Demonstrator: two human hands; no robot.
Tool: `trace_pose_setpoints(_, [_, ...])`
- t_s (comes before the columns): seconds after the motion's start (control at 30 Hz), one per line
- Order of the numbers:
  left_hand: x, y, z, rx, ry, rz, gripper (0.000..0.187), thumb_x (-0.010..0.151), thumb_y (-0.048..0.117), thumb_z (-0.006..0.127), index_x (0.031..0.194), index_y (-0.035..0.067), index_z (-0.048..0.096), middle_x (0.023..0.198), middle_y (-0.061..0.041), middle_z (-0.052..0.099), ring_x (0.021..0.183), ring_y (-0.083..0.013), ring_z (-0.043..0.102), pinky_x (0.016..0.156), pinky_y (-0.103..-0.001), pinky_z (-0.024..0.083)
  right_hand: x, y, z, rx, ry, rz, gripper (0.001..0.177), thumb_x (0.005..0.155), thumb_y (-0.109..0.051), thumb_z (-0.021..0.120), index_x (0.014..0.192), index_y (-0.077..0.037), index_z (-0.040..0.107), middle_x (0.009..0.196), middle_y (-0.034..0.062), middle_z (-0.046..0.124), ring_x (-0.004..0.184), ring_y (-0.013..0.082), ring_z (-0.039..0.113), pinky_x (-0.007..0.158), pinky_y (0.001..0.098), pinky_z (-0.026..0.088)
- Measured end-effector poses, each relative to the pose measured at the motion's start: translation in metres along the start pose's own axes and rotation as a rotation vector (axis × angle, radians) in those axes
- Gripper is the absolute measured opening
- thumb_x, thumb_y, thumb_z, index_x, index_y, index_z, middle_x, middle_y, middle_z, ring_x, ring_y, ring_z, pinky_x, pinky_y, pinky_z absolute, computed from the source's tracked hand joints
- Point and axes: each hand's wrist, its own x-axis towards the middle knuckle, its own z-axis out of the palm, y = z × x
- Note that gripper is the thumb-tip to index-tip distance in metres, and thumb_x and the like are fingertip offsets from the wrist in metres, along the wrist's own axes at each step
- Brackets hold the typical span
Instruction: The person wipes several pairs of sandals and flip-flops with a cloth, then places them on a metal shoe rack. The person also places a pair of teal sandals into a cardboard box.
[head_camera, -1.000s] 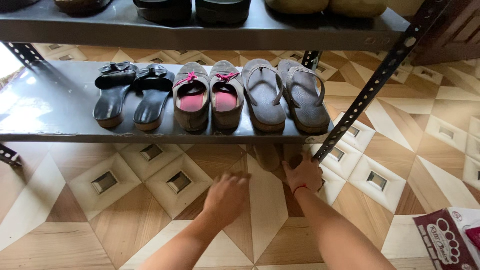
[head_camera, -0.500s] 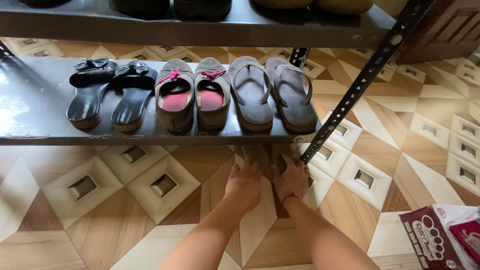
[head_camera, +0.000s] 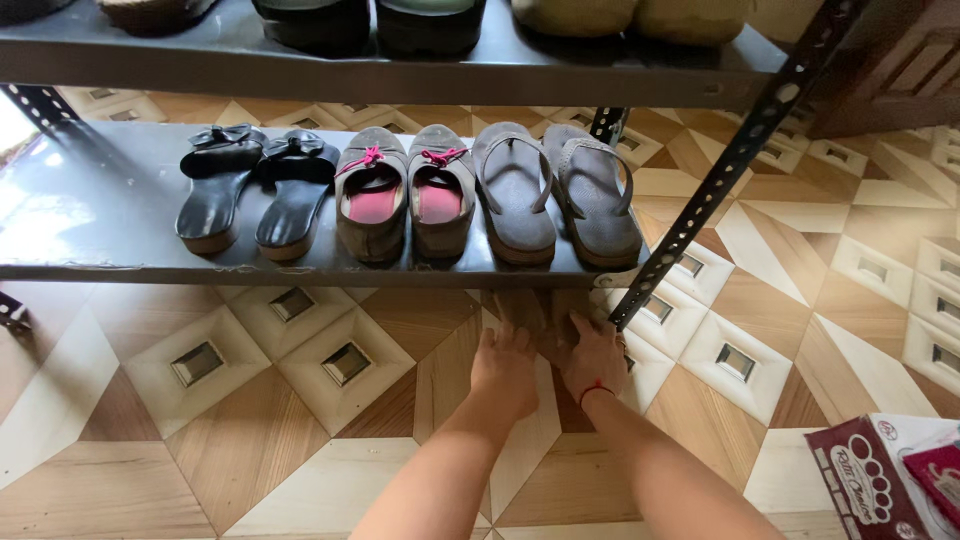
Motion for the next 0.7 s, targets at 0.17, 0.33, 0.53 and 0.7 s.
trace_pose_setpoints(0.17, [-0.010,-0.014,0.008,-0.018,0.066,0.040,0.087,0.092,0.021,0.062,0.163,0.007,0.013,0.169,-0.010,0.015,0.155,-0.0291,0.010,0.123,-0.050,0.016,-0.004,-0.005,-0.021,-0.089,-0.107,-0.023,0.061,0.092,-0.041,0.067,0.150,-0.035,0.048,0.148,0.0164,0.039,0.136,0.0385,0.044,0.112,0.0498,0.043])
trace_pose_setpoints(0.33, [-0.021,-0.039,0.030,0.078,0.314,0.064,0.087,0.085,0.015,0.064,0.161,0.005,0.020,0.164,-0.011,0.025,0.146,-0.0313,0.027,0.114,-0.047,0.028,-0.004,0.000,-0.020,-0.150,-0.002,-0.194,0.060,0.090,-0.041,0.069,0.146,-0.029,0.053,0.150,0.0157,0.037,0.136,0.0398,0.042,0.110,0.0514,0.041])
trace_pose_setpoints(0.53, [-0.048,-0.069,0.036,0.132,0.624,0.118,0.068,0.087,0.018,0.064,0.151,0.007,0.043,0.148,-0.010,0.045,0.135,-0.0321,0.041,0.108,-0.047,0.035,-0.007,-0.011,-0.028,-0.179,-0.069,-0.235,0.047,0.093,-0.039,0.066,0.139,-0.030,0.061,0.142,0.0116,0.045,0.132,0.0351,0.047,0.111,0.0499,0.041])
trace_pose_setpoints(0.7, [-0.087,-0.094,0.026,0.203,0.636,0.131,0.062,0.087,0.016,0.063,0.146,0.007,0.048,0.151,-0.009,0.046,0.131,-0.0287,0.044,0.103,-0.044,0.038,-0.020,-0.032,-0.025,-0.055,0.035,-0.335,0.034,0.094,-0.033,0.065,0.127,-0.029,0.072,0.131,0.0068,0.058,0.123,0.0314,0.056,0.108,0.0436,0.049])
